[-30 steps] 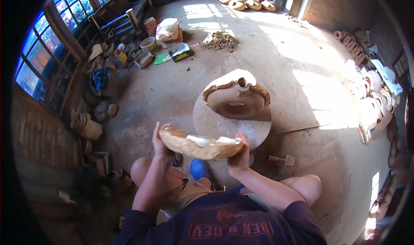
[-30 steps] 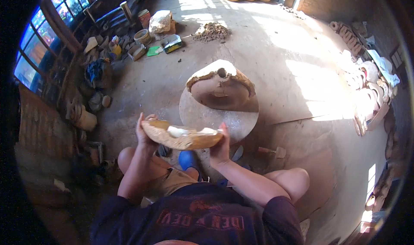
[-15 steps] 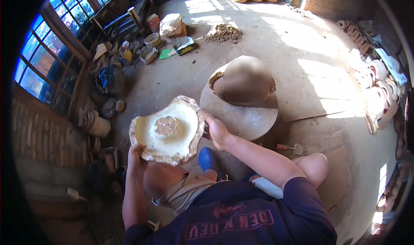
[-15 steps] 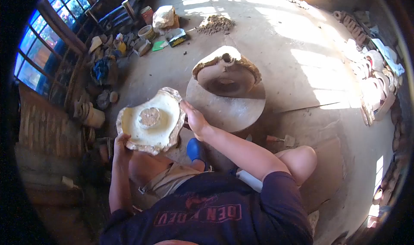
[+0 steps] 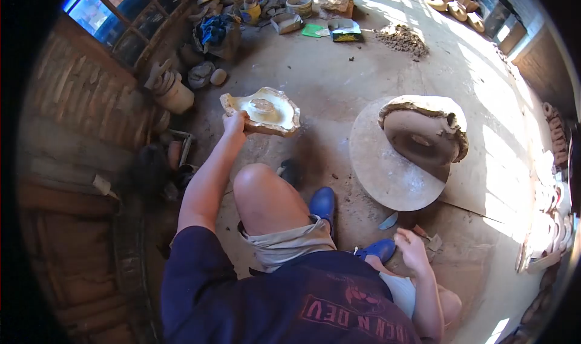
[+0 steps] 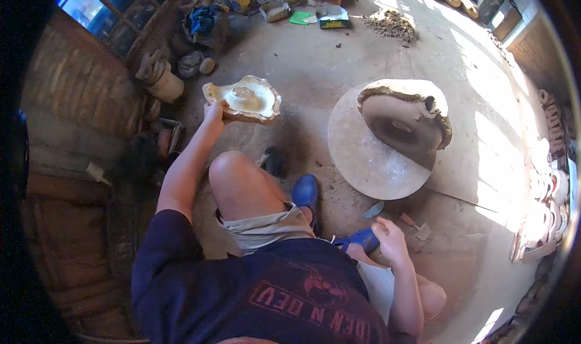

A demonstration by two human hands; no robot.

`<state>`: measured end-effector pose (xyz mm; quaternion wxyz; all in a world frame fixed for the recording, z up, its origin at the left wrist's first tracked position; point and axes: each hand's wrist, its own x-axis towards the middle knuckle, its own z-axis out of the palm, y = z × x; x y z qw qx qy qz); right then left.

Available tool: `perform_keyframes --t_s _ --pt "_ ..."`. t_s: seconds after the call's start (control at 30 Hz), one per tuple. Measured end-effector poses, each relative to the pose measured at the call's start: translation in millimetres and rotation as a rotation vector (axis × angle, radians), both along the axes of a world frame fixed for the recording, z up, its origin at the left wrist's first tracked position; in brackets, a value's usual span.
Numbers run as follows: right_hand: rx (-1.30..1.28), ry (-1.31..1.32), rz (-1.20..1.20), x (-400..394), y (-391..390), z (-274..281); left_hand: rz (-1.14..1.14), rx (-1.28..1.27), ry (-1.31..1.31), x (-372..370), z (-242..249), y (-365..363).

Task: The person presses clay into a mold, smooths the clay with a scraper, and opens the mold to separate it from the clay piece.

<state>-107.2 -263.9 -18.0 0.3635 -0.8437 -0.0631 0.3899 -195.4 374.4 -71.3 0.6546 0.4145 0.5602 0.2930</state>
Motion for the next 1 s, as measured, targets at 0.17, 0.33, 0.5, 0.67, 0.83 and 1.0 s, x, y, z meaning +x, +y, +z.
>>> perform_keyframes --t_s 0.17,0.33,0.5,0.67,0.83,1.0 --pt "0.08 0.18 -0.217 -24.9 -31.1 -34.8 0.218 -0.116 0.074 25.5 -91.5 45.9" --pt "0.126 0.241 -0.472 -26.8 -15.0 -17.1 0.29 -0.169 -0.088 40.3 -148.9 50.8" --pt "0.219 0.329 -0.635 -1.3 -3.8 -33.0 0.392 -0.103 -0.023 38.4 -174.2 38.8" --pt "0.3 0.383 -0.76 25.3 13.5 -59.0 0.119 -0.252 -0.339 -1.8 -238.5 54.9" --pt "0.326 0.271 -0.805 39.6 34.0 -83.3 0.084 -0.203 -0.095 -34.8 -277.1 62.6" --pt "0.26 0.216 -0.814 45.7 36.4 -71.0 0.05 -0.23 -0.097 -44.0 -255.3 26.2"
